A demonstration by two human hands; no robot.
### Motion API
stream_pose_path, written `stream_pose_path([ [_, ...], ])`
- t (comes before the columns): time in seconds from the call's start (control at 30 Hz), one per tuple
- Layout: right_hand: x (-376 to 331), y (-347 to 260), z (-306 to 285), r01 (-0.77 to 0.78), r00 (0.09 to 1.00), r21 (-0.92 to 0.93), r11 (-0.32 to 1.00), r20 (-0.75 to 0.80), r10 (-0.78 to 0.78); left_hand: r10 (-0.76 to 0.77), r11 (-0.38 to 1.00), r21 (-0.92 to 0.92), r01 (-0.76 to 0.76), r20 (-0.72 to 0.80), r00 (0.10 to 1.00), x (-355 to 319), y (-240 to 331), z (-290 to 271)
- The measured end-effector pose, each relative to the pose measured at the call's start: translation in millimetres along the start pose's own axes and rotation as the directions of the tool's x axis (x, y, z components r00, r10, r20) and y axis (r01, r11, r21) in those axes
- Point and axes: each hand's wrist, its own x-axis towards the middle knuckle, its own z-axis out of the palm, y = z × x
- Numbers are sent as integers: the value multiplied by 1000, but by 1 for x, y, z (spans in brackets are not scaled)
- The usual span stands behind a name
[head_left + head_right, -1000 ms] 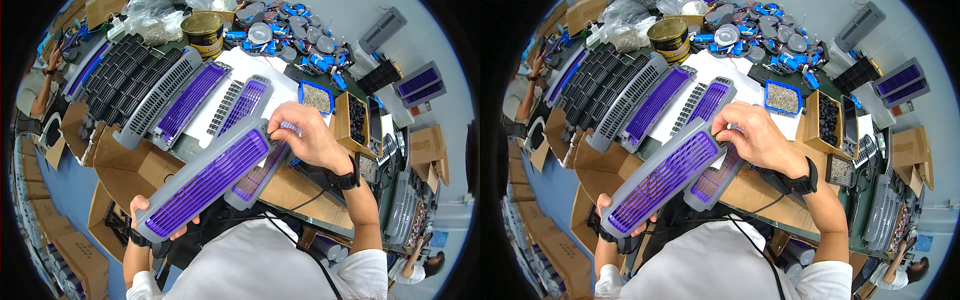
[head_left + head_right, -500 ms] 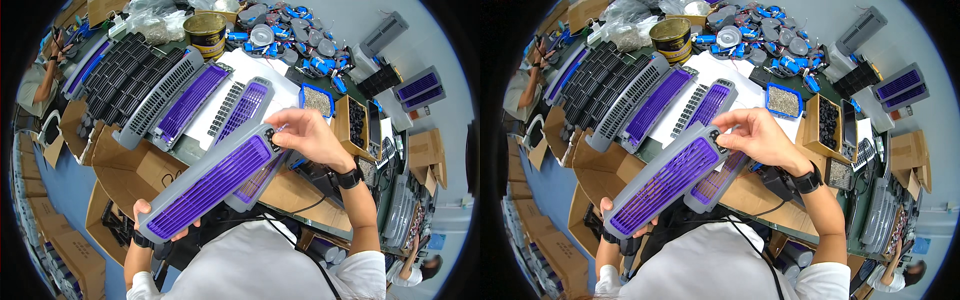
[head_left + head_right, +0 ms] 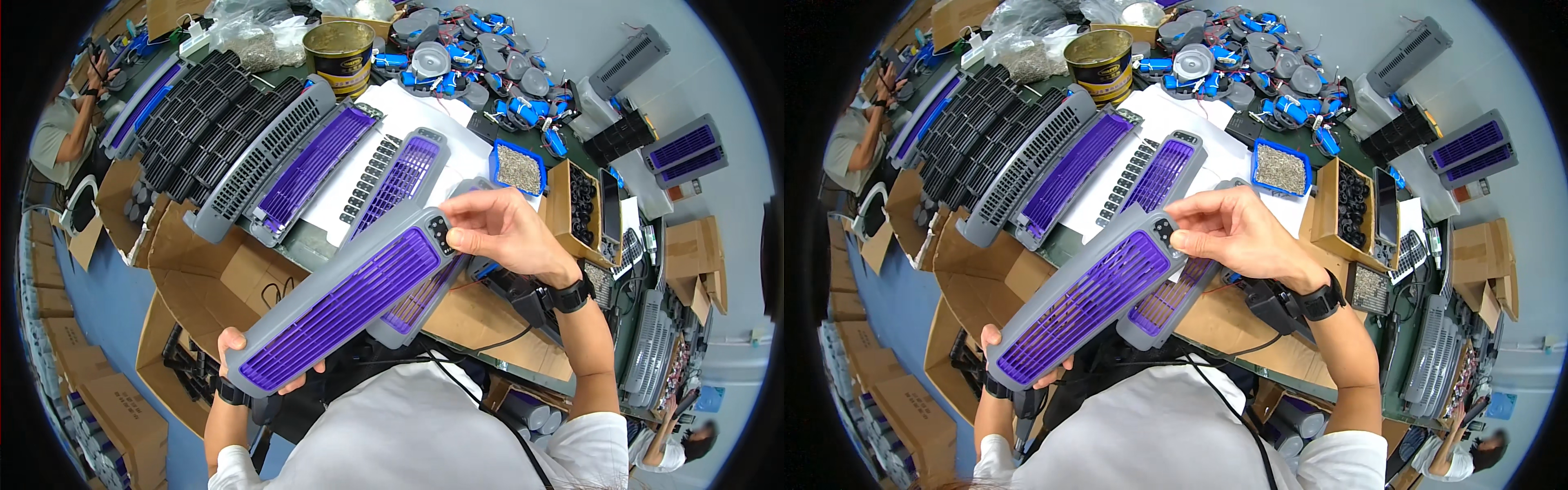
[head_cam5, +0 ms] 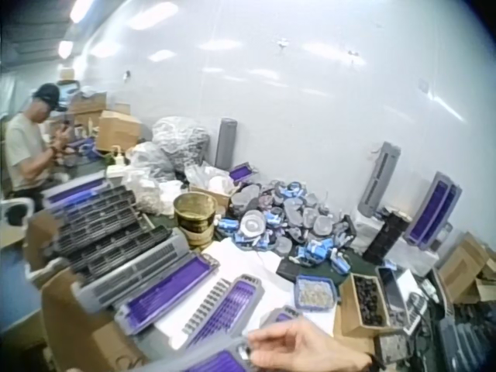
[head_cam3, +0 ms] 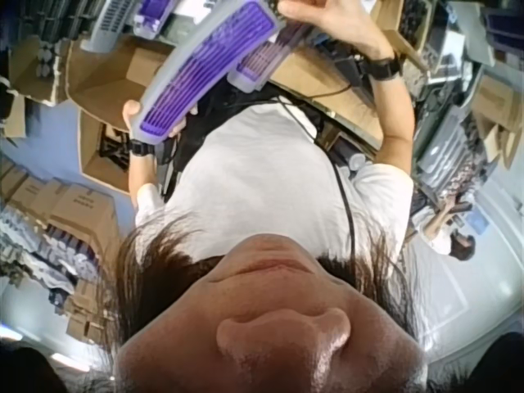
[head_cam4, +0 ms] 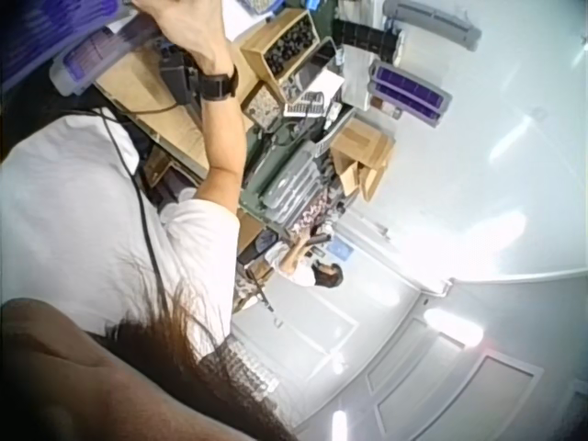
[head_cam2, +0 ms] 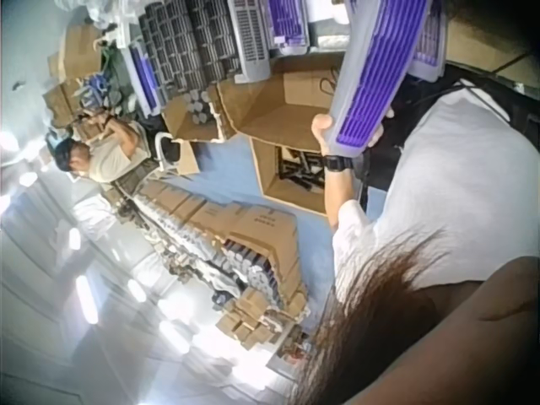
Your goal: The person assembles a grey and purple electronic device by connecting internal wires and snapping the casing together. They then use a handheld black tool to apply a sealant to the device's seams and place a small grey component into a blue tray.
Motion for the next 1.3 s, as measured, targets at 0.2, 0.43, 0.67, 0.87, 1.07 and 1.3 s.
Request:
stream_pose_path([
  [0.2, 3, 3, 2, 29, 999, -63, 998, 17, -28, -35, 999, -23, 35, 11, 999, -3, 1, 0],
  [0.43, -3, 8, 7, -22, 999, -180, 983, -47, 13, -57, 998, -5, 58, 72, 996, 3, 2, -2],
  [0.67, 1, 1, 4, 119, 992, -173, 978, 70, -108, 0, 987, -161, 18, 112, 994, 8, -3, -6],
  [0.87, 0, 3, 8, 38, 999, -99, 994, -8, -39, -2, 992, -127, 15, 102, 995, 9, -4, -9],
  [1.07, 15, 3, 11, 46, 956, -240, 970, -272, -112, 55, 998, -11, -54, 99, 994, 22, 3, 13],
  [1.3, 55, 31, -11, -84, 913, -412, 907, -396, -95, 171, 982, 61, -178, 107, 979, 77, 41, 18],
])
